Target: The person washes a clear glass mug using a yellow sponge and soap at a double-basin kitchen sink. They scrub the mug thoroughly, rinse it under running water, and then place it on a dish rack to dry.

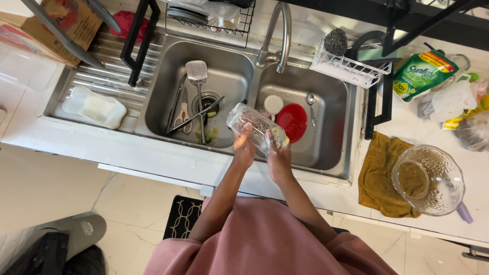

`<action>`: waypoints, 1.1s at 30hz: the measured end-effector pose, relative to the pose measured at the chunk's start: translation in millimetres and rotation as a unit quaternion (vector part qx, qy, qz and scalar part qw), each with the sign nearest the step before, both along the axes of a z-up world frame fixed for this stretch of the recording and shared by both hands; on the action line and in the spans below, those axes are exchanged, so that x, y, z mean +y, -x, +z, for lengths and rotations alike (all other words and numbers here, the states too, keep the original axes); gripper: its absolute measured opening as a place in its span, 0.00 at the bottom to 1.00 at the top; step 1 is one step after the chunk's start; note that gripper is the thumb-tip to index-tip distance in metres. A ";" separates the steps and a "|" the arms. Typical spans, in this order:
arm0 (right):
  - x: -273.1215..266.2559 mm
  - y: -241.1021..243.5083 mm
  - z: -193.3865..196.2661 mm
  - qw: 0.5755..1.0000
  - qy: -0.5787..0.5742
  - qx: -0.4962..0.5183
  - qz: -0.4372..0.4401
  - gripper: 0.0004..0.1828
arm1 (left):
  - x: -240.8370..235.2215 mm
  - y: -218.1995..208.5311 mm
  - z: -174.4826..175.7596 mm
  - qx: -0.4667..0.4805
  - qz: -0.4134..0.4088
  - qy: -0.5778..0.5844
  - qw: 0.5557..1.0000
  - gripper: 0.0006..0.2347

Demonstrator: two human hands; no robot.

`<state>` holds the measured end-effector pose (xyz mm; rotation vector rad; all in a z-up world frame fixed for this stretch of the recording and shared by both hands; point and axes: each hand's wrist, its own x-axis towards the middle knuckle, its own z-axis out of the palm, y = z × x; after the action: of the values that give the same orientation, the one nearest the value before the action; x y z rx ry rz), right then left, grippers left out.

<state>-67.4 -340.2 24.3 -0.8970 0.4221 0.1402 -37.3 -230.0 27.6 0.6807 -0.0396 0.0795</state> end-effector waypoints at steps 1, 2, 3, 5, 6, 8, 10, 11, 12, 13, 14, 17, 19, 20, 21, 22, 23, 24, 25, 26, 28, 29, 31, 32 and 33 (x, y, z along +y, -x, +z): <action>-6.1 0.2 -16.6 0.994 0.081 -0.074 -0.010 0.14 | -3.4 1.6 -0.3 0.014 -0.039 0.044 0.998 0.25; -12.5 -1.5 -32.9 0.975 0.162 -0.149 -0.020 0.11 | -7.1 1.3 -0.2 0.027 -0.078 0.089 0.993 0.25; -22.3 -2.2 -34.6 0.975 0.161 -0.150 -0.021 0.11 | -7.7 3.1 0.0 0.026 -0.078 0.088 0.993 0.25; -40.0 -2.9 -38.7 0.947 0.282 -0.150 0.019 0.10 | -7.1 7.2 0.0 0.007 -0.124 0.030 0.992 0.28; -54.7 -3.6 -38.1 0.948 0.280 -0.150 0.019 0.10 | -3.8 7.5 -15.5 0.008 -0.124 0.028 0.992 0.28; -85.9 -2.8 -38.0 0.899 0.386 -0.157 0.137 0.13 | 1.1 9.2 -47.9 0.215 -0.155 -0.049 0.963 0.26; -99.9 -2.3 -25.3 0.877 0.420 -0.155 0.172 0.13 | 6.9 10.4 -9.0 0.214 -0.186 0.003 0.959 0.29; -106.9 -2.6 -18.5 0.853 0.453 -0.156 0.210 0.14 | 9.8 10.4 10.9 0.211 -0.213 0.055 0.952 0.32; -102.4 -0.2 -4.1 0.853 0.451 -0.154 0.210 0.14 | 1.5 9.5 8.7 0.213 -0.213 0.054 0.952 0.32; -97.4 2.3 10.4 0.843 0.442 -0.197 0.235 0.14 | -6.4 8.8 6.7 0.235 -0.151 0.022 0.960 0.28; -94.4 2.4 25.7 0.828 0.434 -0.241 0.259 0.14 | -16.2 6.1 4.8 0.253 -0.088 -0.009 0.963 0.26; -84.3 5.4 9.2 0.830 0.461 -0.279 0.143 0.17 | -36.3 9.1 -3.3 0.250 0.046 -0.020 0.967 0.26; -80.1 1.3 11.5 0.906 0.386 -0.141 0.099 0.18 | -41.2 14.7 4.5 0.163 0.081 -0.083 0.980 0.25; -77.0 -0.7 12.2 0.954 0.296 0.003 0.052 0.18 | -42.7 17.5 8.1 0.075 0.114 -0.146 0.980 0.24; -80.3 -5.0 6.0 0.954 0.296 0.002 0.052 0.18 | -42.9 19.5 13.8 0.074 0.115 -0.146 0.980 0.24; -82.2 -7.8 -0.5 0.967 0.254 0.019 0.009 0.20 | -41.8 23.0 19.5 0.036 0.089 -0.187 0.978 0.23; -83.8 -10.7 -7.1 0.976 0.212 0.035 -0.034 0.22 | -40.6 26.3 25.1 -0.002 0.064 -0.227 0.972 0.22; -88.7 -13.1 -12.4 0.976 0.211 0.035 -0.033 0.22 | -38.9 23.4 36.3 -0.001 0.064 -0.228 0.971 0.22; -93.3 -15.4 -17.8 0.963 0.268 -0.013 -0.040 0.25 | -36.9 20.6 47.4 0.111 0.012 -0.187 0.976 0.21; -97.8 -17.4 -23.2 0.943 0.324 -0.059 -0.049 0.31 | -34.8 18.0 58.4 0.221 -0.041 -0.142 0.964 0.19; -95.0 -19.1 -5.1 0.928 0.366 -0.065 -0.015 0.30 | -42.9 16.8 32.9 0.199 0.001 -0.198 0.960 0.18; -94.0 -19.5 4.1 0.911 0.406 -0.072 0.019 0.29 | -47.3 16.7 20.3 0.175 0.043 -0.253 0.951 0.18; -95.6 -27.8 1.2 0.921 0.385 -0.054 -0.006 0.29 | -48.1 26.3 35.4 0.105 0.051 -0.292 0.949 0.19; -97.6 -29.1 -0.7 0.930 0.364 -0.033 -0.028 0.29 | -49.5 33.8 42.3 0.040 0.058 -0.328 0.942 0.21; -100.2 -32.4 -0.3 0.930 0.365 -0.032 -0.029 0.29 | -49.8 36.5 45.0 0.041 0.057 -0.328 0.942 0.21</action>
<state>-35.0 -440.4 24.0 -1.6155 0.4453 -0.1138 -73.8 -279.8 72.6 1.3543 0.0566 0.1522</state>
